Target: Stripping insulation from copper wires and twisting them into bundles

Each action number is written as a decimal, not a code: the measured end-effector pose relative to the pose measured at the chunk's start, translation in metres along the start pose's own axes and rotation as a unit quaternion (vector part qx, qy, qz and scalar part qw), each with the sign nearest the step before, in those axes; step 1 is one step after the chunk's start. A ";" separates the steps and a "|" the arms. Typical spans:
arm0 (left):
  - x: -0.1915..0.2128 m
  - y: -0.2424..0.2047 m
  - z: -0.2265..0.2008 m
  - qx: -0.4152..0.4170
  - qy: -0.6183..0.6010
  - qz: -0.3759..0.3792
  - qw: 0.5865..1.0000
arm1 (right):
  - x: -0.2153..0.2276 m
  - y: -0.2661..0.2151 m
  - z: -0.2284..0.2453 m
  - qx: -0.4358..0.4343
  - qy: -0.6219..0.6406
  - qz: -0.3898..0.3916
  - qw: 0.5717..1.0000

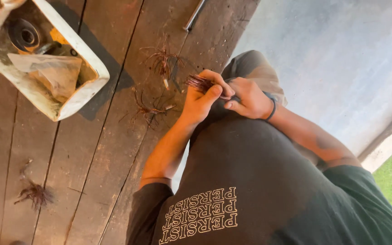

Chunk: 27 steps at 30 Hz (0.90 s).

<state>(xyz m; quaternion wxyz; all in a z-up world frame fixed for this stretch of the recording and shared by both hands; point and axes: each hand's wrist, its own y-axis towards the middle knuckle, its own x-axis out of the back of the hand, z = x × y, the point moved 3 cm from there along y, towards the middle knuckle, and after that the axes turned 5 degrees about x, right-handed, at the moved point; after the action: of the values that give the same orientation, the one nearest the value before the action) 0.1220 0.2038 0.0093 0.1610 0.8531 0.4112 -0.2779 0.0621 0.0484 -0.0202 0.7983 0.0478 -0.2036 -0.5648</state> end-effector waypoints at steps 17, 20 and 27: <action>0.009 0.019 0.016 0.070 -0.155 -0.075 0.983 | -0.009 0.003 -0.009 -0.013 0.085 -0.015 0.996; 0.000 0.021 0.015 0.081 -0.177 -0.129 0.972 | -0.006 0.008 -0.001 -0.041 0.132 -0.030 0.990; -0.001 0.002 0.030 -0.102 0.025 -0.105 0.989 | -0.016 0.000 -0.018 -0.059 0.150 -0.049 0.986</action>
<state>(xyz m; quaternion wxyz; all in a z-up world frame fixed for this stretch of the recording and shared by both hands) 0.1129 0.1872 -0.0135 0.2063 0.7909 0.5289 -0.2286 0.0648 0.0603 -0.0413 0.7923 0.0949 -0.0456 -0.6009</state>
